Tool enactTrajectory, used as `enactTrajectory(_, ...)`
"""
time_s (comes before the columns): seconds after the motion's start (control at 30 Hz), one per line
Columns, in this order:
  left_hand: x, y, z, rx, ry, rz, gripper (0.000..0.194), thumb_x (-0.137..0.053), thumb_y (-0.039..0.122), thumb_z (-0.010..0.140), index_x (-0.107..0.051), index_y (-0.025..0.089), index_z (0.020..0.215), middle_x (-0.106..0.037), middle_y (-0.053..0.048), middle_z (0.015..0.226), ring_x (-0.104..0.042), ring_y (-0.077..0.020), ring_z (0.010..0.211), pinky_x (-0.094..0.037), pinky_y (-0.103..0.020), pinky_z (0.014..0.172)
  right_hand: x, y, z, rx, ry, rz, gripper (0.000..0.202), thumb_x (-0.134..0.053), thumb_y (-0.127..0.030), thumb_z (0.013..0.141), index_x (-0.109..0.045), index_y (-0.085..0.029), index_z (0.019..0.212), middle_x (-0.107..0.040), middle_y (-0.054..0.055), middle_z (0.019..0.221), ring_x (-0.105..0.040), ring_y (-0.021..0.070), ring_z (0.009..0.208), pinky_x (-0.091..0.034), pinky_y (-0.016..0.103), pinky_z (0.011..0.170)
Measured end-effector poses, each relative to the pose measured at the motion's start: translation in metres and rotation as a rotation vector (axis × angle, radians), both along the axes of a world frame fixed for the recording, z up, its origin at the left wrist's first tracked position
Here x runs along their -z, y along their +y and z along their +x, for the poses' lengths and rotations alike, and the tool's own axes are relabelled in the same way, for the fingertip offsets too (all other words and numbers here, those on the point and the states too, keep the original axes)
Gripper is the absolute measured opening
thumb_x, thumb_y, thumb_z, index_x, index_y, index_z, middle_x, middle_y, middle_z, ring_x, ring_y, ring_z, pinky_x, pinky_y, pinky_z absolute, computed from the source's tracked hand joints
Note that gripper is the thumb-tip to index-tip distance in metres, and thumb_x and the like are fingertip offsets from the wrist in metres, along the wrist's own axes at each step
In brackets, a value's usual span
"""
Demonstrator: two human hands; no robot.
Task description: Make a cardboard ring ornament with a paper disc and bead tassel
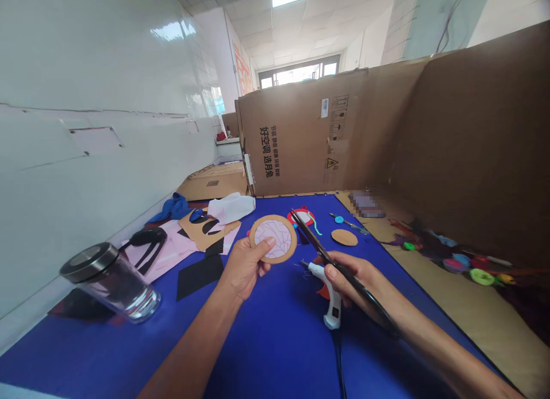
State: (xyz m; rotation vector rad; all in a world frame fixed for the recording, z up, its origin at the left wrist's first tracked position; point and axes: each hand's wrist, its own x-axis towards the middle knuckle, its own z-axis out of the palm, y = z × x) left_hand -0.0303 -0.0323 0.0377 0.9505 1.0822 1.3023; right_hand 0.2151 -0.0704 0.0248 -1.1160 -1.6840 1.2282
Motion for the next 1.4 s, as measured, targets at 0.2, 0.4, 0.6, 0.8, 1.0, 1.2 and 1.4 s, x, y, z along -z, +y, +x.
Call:
enactTrajectory(0.2, 0.003, 0.001, 0.001, -0.002, 0.004, -0.025, 0.048, -0.104, 0.044, 0.062, -0.081, 0.014, 0.091, -0.073, -0.004, 0.070, -0.051, -0.0061, 0.046, -0.035, -0.018, 0.042, 0.006, 0.002, -0.001, -0.014, -0.008, 0.002, 0.067, -0.071, -0.087, 0.088, -0.068, -0.020, 0.095, -0.060, 0.001, 0.076, -0.057, 0.0160, 0.067, -0.051, 0.027, 0.060)
enactTrajectory(0.4, 0.006, 0.001, 0.000, 0.020, 0.028, -0.011, 0.049, -0.104, 0.048, 0.062, -0.081, 0.014, 0.088, -0.070, -0.003, 0.067, -0.051, -0.0069, 0.046, -0.034, -0.018, 0.040, 0.012, 0.003, 0.002, -0.038, -0.015, 0.014, 0.064, -0.071, -0.082, 0.092, -0.070, -0.019, 0.100, -0.061, 0.001, 0.079, -0.053, 0.0158, 0.068, -0.046, 0.027, 0.059)
enactTrajectory(0.6, 0.005, 0.001, 0.001, 0.023, 0.025, -0.015, 0.048, -0.103, 0.046, 0.062, -0.081, 0.013, 0.089, -0.071, -0.004, 0.068, -0.052, -0.0067, 0.045, -0.034, -0.018, 0.040, 0.011, 0.002, 0.002, -0.030, -0.009, -0.006, 0.068, -0.070, -0.085, 0.091, -0.071, -0.019, 0.104, -0.056, 0.000, 0.079, -0.050, 0.0152, 0.069, -0.042, 0.026, 0.060)
enactTrajectory(0.8, 0.007, 0.003, 0.000, 0.045, 0.046, 0.002, 0.050, -0.103, 0.050, 0.063, -0.080, 0.012, 0.087, -0.070, -0.003, 0.065, -0.051, -0.0068, 0.044, -0.032, -0.018, 0.038, 0.015, 0.004, 0.001, -0.050, -0.022, -0.011, 0.073, -0.067, -0.091, 0.089, -0.069, -0.019, 0.100, -0.053, -0.001, 0.075, -0.045, 0.0143, 0.066, -0.038, 0.027, 0.058)
enactTrajectory(1.0, 0.007, 0.003, 0.001, 0.050, 0.054, -0.010, 0.056, -0.104, 0.053, 0.058, -0.082, 0.011, 0.087, -0.071, -0.003, 0.065, -0.050, -0.0056, 0.043, -0.034, -0.018, 0.038, 0.011, 0.003, 0.000, -0.049, -0.031, -0.019, 0.077, -0.065, -0.094, 0.086, -0.068, -0.019, 0.098, -0.053, 0.000, 0.074, -0.045, 0.0142, 0.065, -0.038, 0.027, 0.058)
enactTrajectory(1.2, 0.008, 0.004, 0.000, 0.048, 0.050, -0.023, 0.057, -0.105, 0.054, 0.056, -0.082, 0.011, 0.087, -0.072, -0.004, 0.066, -0.051, -0.0057, 0.043, -0.034, -0.017, 0.038, 0.005, 0.003, -0.001, -0.054, -0.044, -0.022, 0.079, -0.062, -0.098, 0.085, -0.067, -0.019, 0.096, -0.055, 0.000, 0.071, -0.047, 0.0151, 0.064, -0.040, 0.028, 0.058)
enactTrajectory(1.4, 0.008, 0.004, 0.000, 0.045, 0.055, -0.026, 0.058, -0.104, 0.053, 0.057, -0.081, 0.011, 0.089, -0.071, -0.003, 0.066, -0.051, -0.0061, 0.044, -0.033, -0.018, 0.039, 0.005, 0.002, -0.001, -0.049, -0.048, -0.022, 0.077, -0.063, -0.096, 0.086, -0.068, -0.019, 0.096, -0.056, 0.000, 0.070, -0.048, 0.0154, 0.064, -0.042, 0.028, 0.057)
